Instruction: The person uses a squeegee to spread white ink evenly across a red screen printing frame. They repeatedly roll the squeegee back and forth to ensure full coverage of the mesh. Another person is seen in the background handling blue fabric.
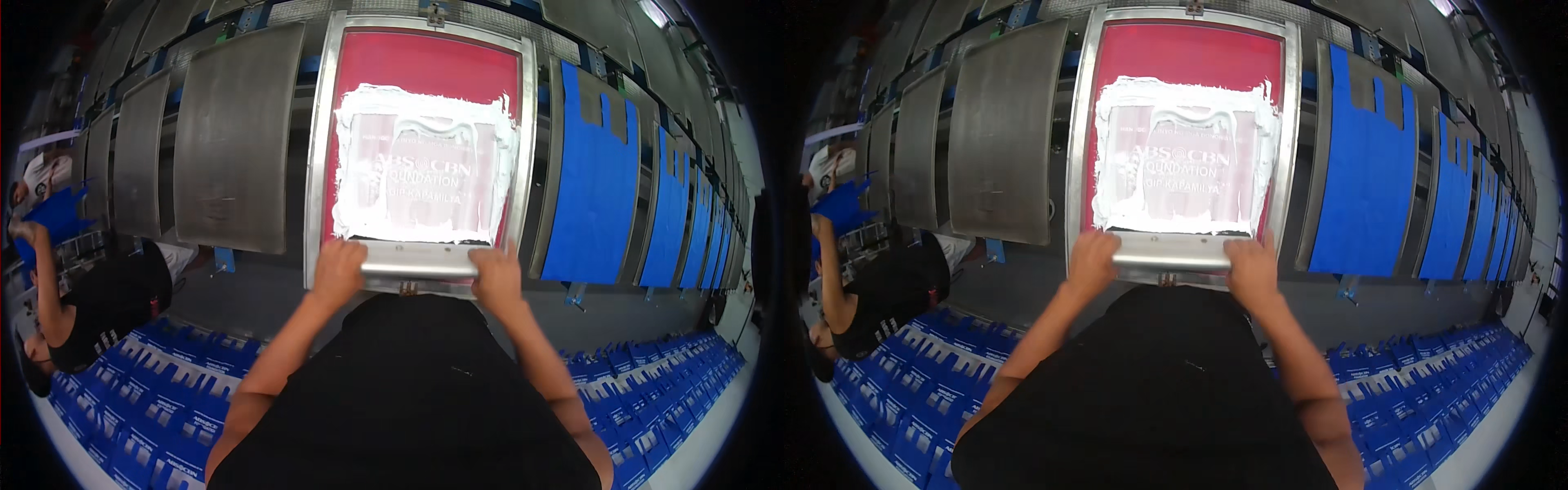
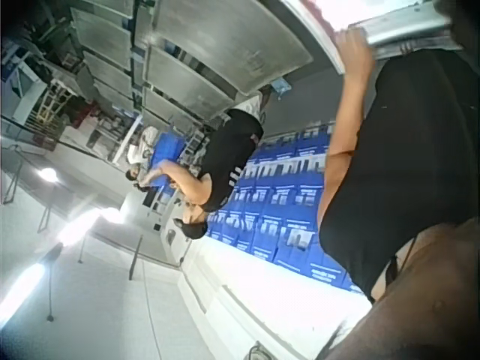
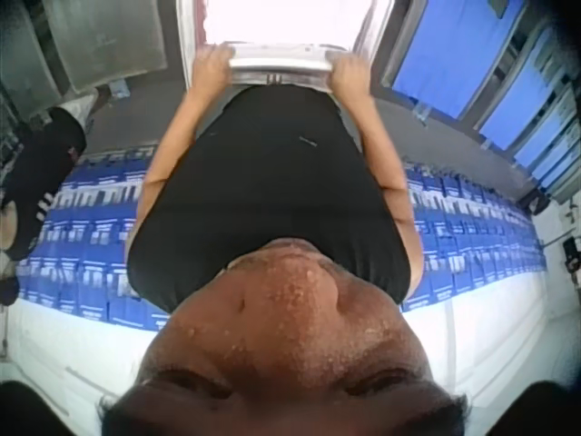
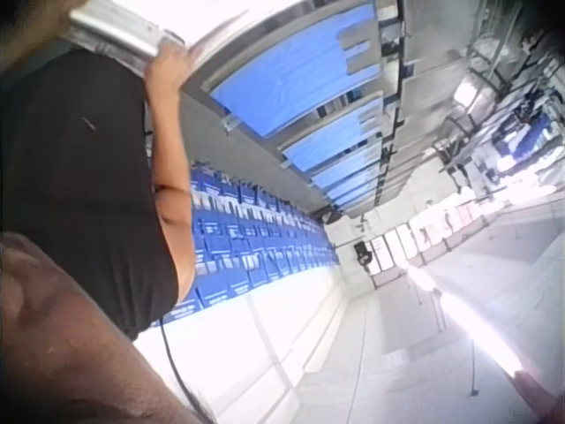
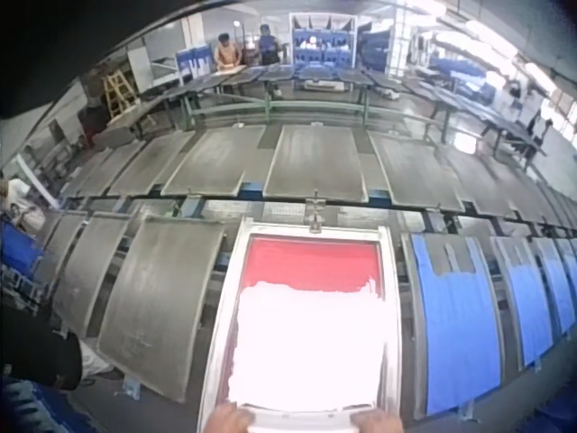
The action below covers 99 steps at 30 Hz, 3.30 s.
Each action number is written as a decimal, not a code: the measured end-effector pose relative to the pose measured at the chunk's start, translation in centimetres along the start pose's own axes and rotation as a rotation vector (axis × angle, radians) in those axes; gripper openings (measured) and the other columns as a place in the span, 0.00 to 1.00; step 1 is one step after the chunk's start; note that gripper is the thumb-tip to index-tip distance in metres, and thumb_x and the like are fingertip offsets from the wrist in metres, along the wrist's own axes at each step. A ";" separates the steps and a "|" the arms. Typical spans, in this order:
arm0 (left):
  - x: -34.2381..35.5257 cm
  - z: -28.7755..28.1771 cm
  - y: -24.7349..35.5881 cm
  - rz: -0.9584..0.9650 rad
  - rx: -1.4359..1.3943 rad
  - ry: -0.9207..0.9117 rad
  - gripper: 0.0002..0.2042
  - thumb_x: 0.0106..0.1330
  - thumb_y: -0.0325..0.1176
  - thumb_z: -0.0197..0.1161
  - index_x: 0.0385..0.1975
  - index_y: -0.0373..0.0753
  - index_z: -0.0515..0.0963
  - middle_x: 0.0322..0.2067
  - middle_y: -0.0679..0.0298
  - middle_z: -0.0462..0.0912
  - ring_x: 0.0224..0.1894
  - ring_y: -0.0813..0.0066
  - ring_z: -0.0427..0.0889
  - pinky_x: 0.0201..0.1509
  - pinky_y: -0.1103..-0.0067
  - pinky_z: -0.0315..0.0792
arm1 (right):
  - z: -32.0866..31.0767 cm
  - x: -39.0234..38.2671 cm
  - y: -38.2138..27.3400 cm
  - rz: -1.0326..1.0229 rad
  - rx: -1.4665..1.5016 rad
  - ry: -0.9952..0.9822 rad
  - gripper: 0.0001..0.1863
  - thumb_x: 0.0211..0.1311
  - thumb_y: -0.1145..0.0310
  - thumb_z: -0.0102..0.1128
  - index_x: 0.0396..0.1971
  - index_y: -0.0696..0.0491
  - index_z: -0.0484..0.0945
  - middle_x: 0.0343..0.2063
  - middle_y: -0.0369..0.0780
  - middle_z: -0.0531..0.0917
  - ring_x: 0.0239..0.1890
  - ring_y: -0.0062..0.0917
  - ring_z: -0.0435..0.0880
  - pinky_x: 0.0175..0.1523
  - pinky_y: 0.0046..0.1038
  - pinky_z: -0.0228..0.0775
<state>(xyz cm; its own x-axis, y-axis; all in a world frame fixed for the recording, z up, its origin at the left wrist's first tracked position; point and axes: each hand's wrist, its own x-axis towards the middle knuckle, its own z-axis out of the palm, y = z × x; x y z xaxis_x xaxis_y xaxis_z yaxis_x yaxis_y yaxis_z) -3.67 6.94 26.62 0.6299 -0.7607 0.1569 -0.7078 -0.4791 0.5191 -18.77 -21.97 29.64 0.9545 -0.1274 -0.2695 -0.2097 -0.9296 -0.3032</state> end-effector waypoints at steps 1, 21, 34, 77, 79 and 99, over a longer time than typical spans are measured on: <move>0.3 0.5 0.0 -0.025 0.014 -0.020 0.12 0.38 0.19 0.62 0.26 0.37 0.77 0.26 0.56 0.78 0.32 0.55 0.77 0.42 0.64 0.68 | 1.1 0.3 0.8 -0.019 -0.008 0.064 0.21 0.39 0.78 0.61 0.40 0.49 0.82 0.35 0.42 0.84 0.43 0.37 0.82 0.69 0.49 0.53; 2.1 0.7 -1.3 -0.093 0.066 -0.097 0.15 0.38 0.21 0.64 0.31 0.39 0.78 0.33 0.56 0.81 0.37 0.55 0.78 0.43 0.65 0.70 | 1.8 1.5 0.8 -0.034 0.014 0.128 0.21 0.37 0.79 0.62 0.38 0.49 0.82 0.34 0.42 0.83 0.41 0.38 0.80 0.63 0.46 0.61; 12.1 -3.9 -4.5 -0.249 0.126 -0.346 0.16 0.48 0.31 0.69 0.40 0.43 0.83 0.32 0.55 0.84 0.38 0.53 0.82 0.43 0.63 0.75 | -7.2 10.1 0.4 0.148 -0.101 -0.192 0.25 0.43 0.75 0.59 0.47 0.44 0.82 0.32 0.46 0.83 0.41 0.38 0.82 0.48 0.39 0.75; -2.5 -1.4 5.4 -0.704 -1.250 -0.578 0.22 0.72 0.51 0.53 0.27 0.36 0.79 0.19 0.71 0.75 0.22 0.85 0.72 0.27 0.85 0.67 | -16.6 29.3 -3.4 -0.018 -0.093 -0.079 0.30 0.38 0.74 0.55 0.50 0.50 0.80 0.42 0.49 0.83 0.47 0.43 0.81 0.53 0.37 0.73; -1.6 -1.4 5.2 -0.721 -1.263 -0.598 0.22 0.72 0.51 0.53 0.27 0.37 0.79 0.18 0.71 0.74 0.22 0.85 0.72 0.27 0.85 0.67 | -15.3 25.1 -4.5 -0.088 -0.168 -0.060 0.29 0.39 0.74 0.56 0.49 0.47 0.81 0.38 0.45 0.85 0.45 0.40 0.83 0.50 0.36 0.75; -1.8 6.6 3.7 -0.796 -0.637 -0.577 0.33 0.65 0.64 0.52 0.22 0.35 0.82 0.20 0.60 0.81 0.24 0.69 0.81 0.32 0.72 0.74 | -5.8 7.1 5.8 -0.038 0.262 0.187 0.21 0.41 0.63 0.74 0.38 0.55 0.82 0.32 0.45 0.85 0.37 0.33 0.83 0.51 0.37 0.67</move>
<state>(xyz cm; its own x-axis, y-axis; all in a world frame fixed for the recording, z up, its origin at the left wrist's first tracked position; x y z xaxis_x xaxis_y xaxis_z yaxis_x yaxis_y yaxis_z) -9.50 3.63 22.68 0.4689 -0.5092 -0.7217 0.2119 -0.7284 0.6516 -12.01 -30.26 31.26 0.9800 -0.1782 -0.0884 -0.1975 -0.8172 -0.5414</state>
